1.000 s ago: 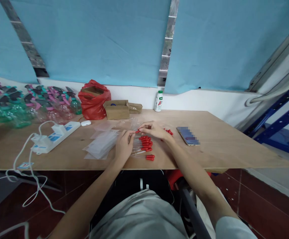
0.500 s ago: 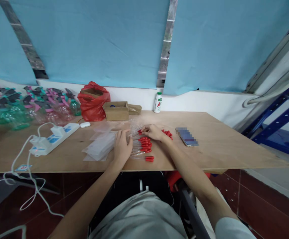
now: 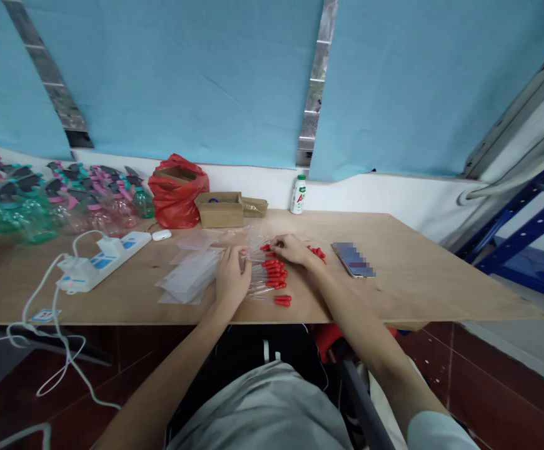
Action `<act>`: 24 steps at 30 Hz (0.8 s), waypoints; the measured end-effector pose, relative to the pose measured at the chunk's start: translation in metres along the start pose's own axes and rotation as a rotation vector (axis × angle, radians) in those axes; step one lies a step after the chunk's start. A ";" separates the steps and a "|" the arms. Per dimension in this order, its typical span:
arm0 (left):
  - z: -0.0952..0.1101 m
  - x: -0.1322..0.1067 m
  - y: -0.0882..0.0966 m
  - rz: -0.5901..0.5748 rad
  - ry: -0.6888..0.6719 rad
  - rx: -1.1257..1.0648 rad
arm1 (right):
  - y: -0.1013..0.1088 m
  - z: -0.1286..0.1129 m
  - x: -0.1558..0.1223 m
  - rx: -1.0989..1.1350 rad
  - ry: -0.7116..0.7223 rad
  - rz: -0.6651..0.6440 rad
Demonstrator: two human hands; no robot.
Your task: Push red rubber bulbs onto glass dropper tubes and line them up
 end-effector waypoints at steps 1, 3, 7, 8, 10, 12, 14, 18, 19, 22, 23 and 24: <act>0.000 0.000 0.000 -0.001 -0.002 -0.001 | 0.003 0.000 0.003 -0.022 -0.005 0.037; 0.000 0.000 0.000 -0.002 -0.001 -0.006 | 0.005 -0.002 0.012 -0.099 -0.013 0.081; -0.001 0.000 0.003 0.010 0.025 -0.011 | 0.000 -0.009 0.037 -0.225 -0.008 0.046; 0.000 0.000 0.005 0.019 0.028 -0.011 | -0.001 -0.010 0.043 -0.230 -0.009 0.031; 0.000 0.001 0.009 0.035 0.038 -0.014 | -0.002 -0.013 0.053 -0.232 -0.018 0.013; -0.001 0.001 0.012 0.044 0.058 -0.017 | -0.002 -0.014 0.058 -0.236 -0.028 -0.006; -0.004 0.000 0.012 0.044 0.084 -0.019 | -0.005 -0.015 0.060 -0.235 -0.036 -0.057; -0.009 -0.001 0.011 0.039 0.110 -0.011 | -0.009 -0.016 0.058 -0.197 -0.045 -0.170; -0.009 -0.002 0.011 0.041 0.109 -0.006 | -0.008 -0.016 0.057 -0.190 -0.047 -0.180; -0.009 -0.002 0.011 0.049 0.110 0.007 | -0.006 -0.013 0.059 -0.190 -0.055 -0.195; -0.008 -0.002 0.011 0.051 0.112 0.008 | -0.005 -0.012 0.060 -0.189 -0.059 -0.195; -0.008 -0.002 0.012 0.052 0.114 0.008 | -0.005 -0.010 0.061 -0.189 -0.063 -0.193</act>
Point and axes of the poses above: each hand's wrist, its own x-axis towards the middle knuckle, its own y-axis out of the back of the hand, z = x × y, the point moved 10 cm from there along x, towards the middle knuckle, and after that the axes turned 9 degrees about -y, right-handed, at the moved point
